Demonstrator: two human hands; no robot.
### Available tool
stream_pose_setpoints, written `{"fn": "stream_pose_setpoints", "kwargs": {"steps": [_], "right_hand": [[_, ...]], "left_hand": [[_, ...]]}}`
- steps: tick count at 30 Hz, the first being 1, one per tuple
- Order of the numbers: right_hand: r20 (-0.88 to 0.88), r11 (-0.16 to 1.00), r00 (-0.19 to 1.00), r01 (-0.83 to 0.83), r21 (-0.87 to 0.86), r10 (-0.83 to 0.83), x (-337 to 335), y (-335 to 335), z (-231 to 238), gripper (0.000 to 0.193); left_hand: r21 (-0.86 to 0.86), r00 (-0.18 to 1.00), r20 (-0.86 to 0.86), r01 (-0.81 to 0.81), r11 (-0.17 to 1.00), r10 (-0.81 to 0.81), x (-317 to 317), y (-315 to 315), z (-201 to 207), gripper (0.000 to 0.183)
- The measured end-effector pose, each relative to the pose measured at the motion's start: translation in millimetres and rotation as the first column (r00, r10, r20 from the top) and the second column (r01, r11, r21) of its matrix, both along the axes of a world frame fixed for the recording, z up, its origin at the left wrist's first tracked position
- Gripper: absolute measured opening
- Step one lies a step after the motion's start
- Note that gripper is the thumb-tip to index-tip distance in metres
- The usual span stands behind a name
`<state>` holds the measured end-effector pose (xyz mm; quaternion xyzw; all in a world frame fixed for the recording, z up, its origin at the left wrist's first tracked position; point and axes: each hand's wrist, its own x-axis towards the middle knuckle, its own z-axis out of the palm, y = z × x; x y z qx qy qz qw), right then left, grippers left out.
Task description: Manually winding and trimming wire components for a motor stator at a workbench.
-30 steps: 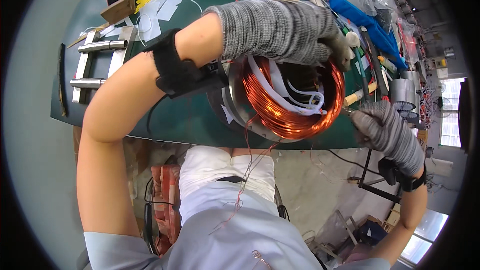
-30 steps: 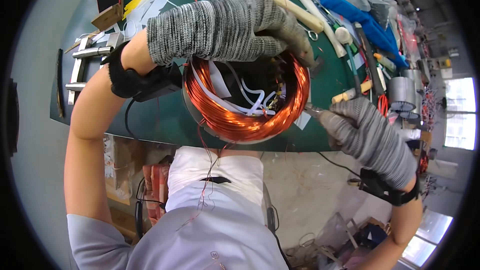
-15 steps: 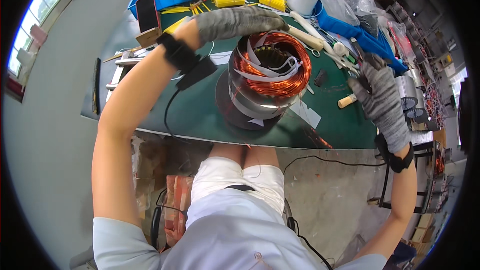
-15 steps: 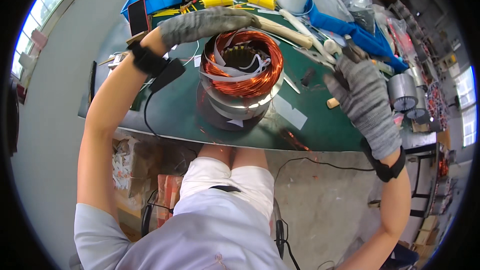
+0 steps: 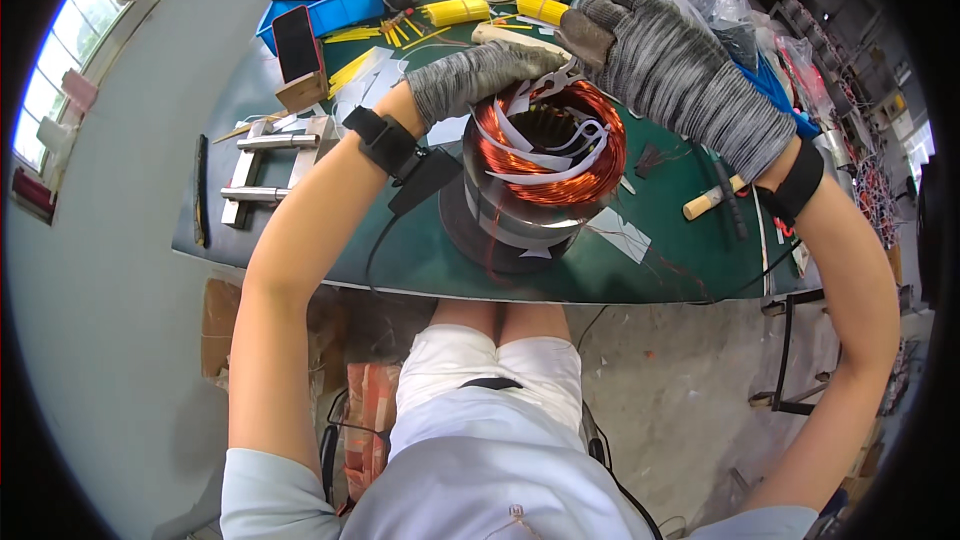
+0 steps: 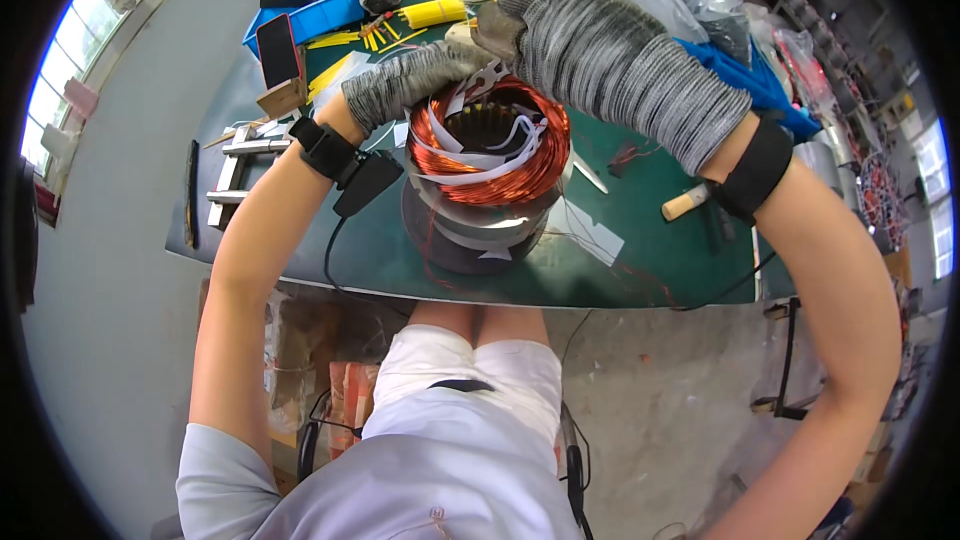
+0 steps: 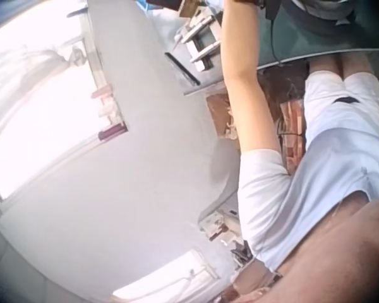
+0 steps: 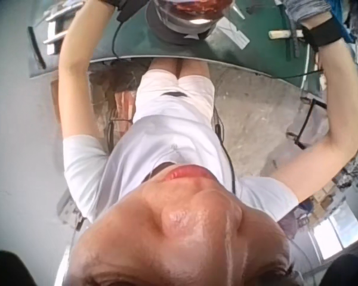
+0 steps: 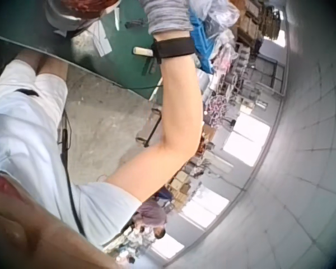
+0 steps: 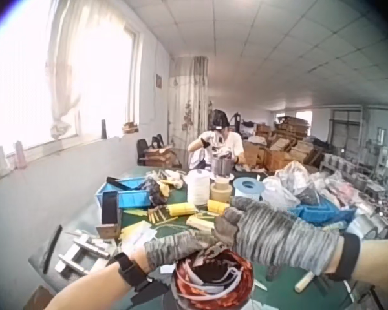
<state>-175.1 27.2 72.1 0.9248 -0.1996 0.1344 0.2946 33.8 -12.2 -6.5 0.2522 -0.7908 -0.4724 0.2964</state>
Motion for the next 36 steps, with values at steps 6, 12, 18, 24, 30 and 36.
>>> {"fn": "stream_pose_setpoints", "kwargs": {"steps": [6, 12, 18, 24, 30, 36], "right_hand": [[-0.252, 0.958, 0.943, 0.256, 0.126, -0.218, -5.1, 2.9, 14.7, 0.025], [-0.333, 0.935, 0.888, 0.351, 0.049, -0.316, 35.9, -27.0, -0.1, 0.025], [-0.436, 0.867, 0.779, 0.499, -0.003, -0.45, 67.4, -33.0, -3.9, 0.025], [-0.529, 0.759, 0.635, 0.651, -0.026, -0.563, 56.5, -12.5, 8.0, 0.024], [-0.034, 0.844, 0.907, 0.405, 0.353, -0.421, -27.7, -15.5, -56.0, 0.02], [0.427, 0.775, 0.657, 0.436, 0.457, -0.621, -110.0, 48.7, -105.9, 0.023]], "left_hand": [[0.355, 0.985, -0.158, 0.128, 0.926, -0.075, -11.2, 2.4, 1.2, 0.023], [-0.349, 0.997, 0.047, 0.069, 0.935, -0.056, 2.0, -4.4, -13.2, 0.025], [-0.34, 0.998, 0.044, 0.065, 0.938, -0.054, 6.3, -0.7, -12.0, 0.026], [-0.26, 0.909, 0.417, 0.095, 0.961, 0.023, 0.3, -6.9, 9.4, 0.027], [-0.587, 0.966, 0.148, 0.258, 0.768, -0.212, 0.9, -21.7, -9.1, 0.035], [-0.418, 0.983, -0.04, -0.181, 0.89, 0.181, 32.7, 10.6, -2.2, 0.029]]}}
